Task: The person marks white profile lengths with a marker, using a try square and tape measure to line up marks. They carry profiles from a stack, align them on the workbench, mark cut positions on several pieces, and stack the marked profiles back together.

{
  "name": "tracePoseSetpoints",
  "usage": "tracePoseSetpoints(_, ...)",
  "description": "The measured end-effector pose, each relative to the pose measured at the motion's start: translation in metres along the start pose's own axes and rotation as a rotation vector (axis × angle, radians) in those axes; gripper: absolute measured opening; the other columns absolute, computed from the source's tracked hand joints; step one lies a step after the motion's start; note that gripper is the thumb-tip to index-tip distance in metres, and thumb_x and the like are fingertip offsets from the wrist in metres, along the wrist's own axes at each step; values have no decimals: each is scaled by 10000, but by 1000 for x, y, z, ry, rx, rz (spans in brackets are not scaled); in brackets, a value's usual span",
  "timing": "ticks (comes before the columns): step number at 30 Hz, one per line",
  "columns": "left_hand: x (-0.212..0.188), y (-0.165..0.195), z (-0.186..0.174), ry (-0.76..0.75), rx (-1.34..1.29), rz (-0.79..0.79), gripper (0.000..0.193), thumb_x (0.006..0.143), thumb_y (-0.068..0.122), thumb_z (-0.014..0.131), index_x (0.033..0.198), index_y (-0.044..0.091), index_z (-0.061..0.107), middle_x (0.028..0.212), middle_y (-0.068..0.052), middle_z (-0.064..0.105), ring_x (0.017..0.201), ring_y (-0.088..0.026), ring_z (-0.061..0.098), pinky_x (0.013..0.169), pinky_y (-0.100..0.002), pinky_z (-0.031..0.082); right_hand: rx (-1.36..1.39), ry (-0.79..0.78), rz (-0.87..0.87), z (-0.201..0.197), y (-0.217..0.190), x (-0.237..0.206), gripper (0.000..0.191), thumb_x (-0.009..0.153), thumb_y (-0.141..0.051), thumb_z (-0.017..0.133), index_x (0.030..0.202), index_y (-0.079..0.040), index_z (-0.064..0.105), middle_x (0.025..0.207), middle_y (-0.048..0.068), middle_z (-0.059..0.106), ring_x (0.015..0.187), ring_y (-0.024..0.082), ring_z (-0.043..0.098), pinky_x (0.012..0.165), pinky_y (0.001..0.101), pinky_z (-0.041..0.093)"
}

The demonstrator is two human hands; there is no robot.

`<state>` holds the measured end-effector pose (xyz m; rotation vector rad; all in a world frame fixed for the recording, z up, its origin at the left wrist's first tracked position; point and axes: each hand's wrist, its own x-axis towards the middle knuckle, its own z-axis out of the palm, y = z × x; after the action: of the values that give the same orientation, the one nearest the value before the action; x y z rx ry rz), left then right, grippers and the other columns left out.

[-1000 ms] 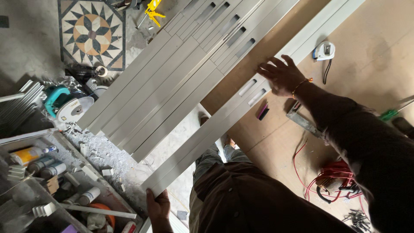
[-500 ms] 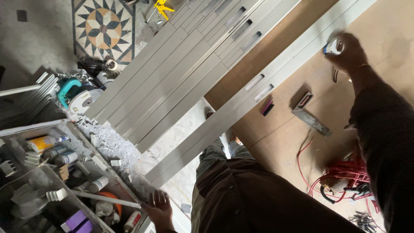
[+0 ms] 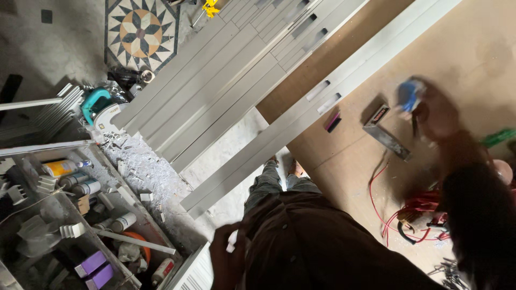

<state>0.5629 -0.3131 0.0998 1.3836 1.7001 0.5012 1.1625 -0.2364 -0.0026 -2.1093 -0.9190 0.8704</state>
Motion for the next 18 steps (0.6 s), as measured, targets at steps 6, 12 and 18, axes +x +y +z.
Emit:
tracePoseSetpoints(6,85,138,79,-491,-94,692,688,757,250,886,1344,42,592,1318,-163,649,1203,-308,616,1009,-415,481,719,-706,62,120,-18,-174,420,1016,-164,600,1404,-29,515,1296,162,608,1172,249,622,1017,409,549)
tracePoseSetpoints(12,84,121,135,-898,-928,178,442,959,118,742,1342,16,545,1362,-136,648,1263,-211,585,1098,-357,489,1128,-572,371,166,-54,-240,415,1048,-352,466,1282,-30,585,1045,81,687,886,154,676,766,315,585)
tracePoseSetpoints(18,76,88,146,-757,-1023,13,381,912,19,570,1292,20,544,1291,-127,647,1209,-208,603,1037,-347,493,382,-431,250,156,-47,-243,291,1152,-173,620,1175,110,558,905,158,552,745,217,479,650,414,455)
